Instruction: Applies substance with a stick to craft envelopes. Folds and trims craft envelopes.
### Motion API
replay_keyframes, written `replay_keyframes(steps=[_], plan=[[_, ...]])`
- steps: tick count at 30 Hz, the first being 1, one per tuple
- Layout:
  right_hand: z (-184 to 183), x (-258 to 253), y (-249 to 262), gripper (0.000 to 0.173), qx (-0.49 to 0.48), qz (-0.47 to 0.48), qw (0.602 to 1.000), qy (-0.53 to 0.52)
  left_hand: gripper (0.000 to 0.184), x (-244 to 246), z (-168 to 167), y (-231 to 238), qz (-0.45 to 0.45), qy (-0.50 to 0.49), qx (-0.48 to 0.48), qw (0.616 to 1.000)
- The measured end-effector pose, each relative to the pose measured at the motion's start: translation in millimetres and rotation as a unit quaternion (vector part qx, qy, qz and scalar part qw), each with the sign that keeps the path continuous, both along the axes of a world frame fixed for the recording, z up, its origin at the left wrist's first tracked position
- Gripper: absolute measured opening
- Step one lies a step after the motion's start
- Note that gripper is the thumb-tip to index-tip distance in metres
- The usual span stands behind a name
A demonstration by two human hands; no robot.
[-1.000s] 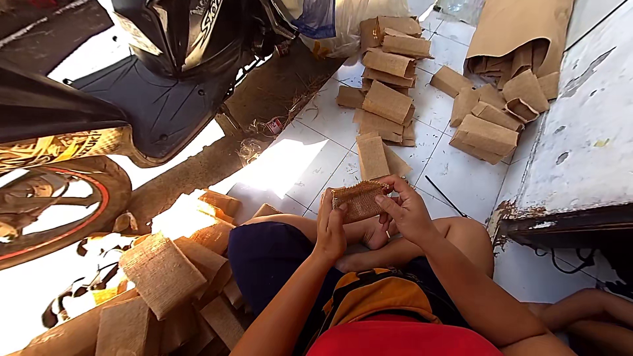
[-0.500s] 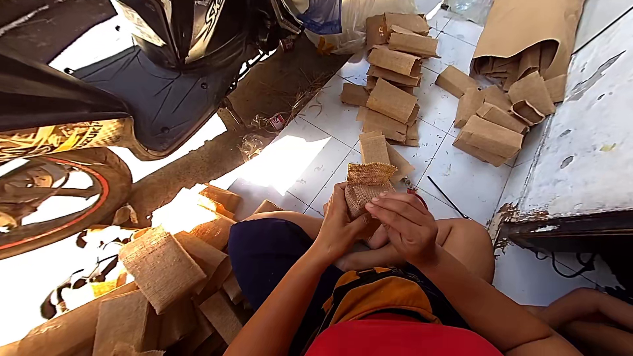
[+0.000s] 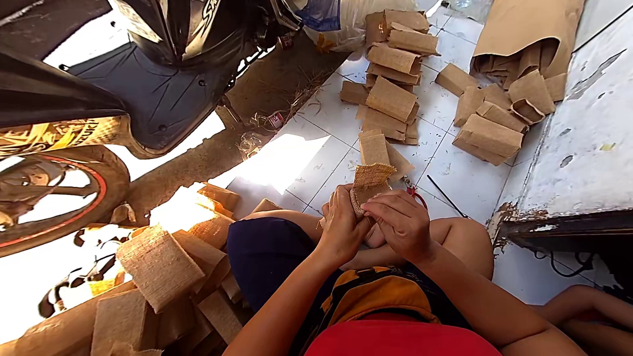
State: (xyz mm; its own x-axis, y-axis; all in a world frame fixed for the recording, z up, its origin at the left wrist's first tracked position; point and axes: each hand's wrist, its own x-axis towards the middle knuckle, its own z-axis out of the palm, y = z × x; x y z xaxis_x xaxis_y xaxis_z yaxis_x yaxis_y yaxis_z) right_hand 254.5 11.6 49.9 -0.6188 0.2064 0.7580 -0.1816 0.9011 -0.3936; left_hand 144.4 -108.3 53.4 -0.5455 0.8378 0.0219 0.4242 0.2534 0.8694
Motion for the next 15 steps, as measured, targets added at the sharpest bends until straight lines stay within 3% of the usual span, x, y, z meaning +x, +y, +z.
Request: replay_keyframes(steps=[3,6,9,11,13,15], plan=[[-5,3,0,0.013,-0.026,0.011,1.000,-0.004,0.052,-4,-3,1,0.007,-0.029,0.015,0.999],[-4,15,5,0.018,-0.189,0.020,0.981,0.041,0.056,-12,-5,-3,0.001,-0.128,0.071,0.989],[-1,21,23,0.031,-0.367,-0.004,0.929,0.036,0.058,-18,-3,-7,-0.031,-0.187,0.118,0.975],[0,23,34,0.044,-0.480,0.068,0.874,-0.035,0.060,-16,-2,-8,-0.060,-0.243,0.147,0.957],[1,21,36,0.038,-0.538,0.120,0.832,-0.067,0.063,-15,-3,-7,-0.085,-0.278,0.171,0.942],[3,20,32,0.027,-0.553,0.131,0.820,-0.066,0.068,-13,-5,-6,-0.083,-0.274,0.178,0.941]])
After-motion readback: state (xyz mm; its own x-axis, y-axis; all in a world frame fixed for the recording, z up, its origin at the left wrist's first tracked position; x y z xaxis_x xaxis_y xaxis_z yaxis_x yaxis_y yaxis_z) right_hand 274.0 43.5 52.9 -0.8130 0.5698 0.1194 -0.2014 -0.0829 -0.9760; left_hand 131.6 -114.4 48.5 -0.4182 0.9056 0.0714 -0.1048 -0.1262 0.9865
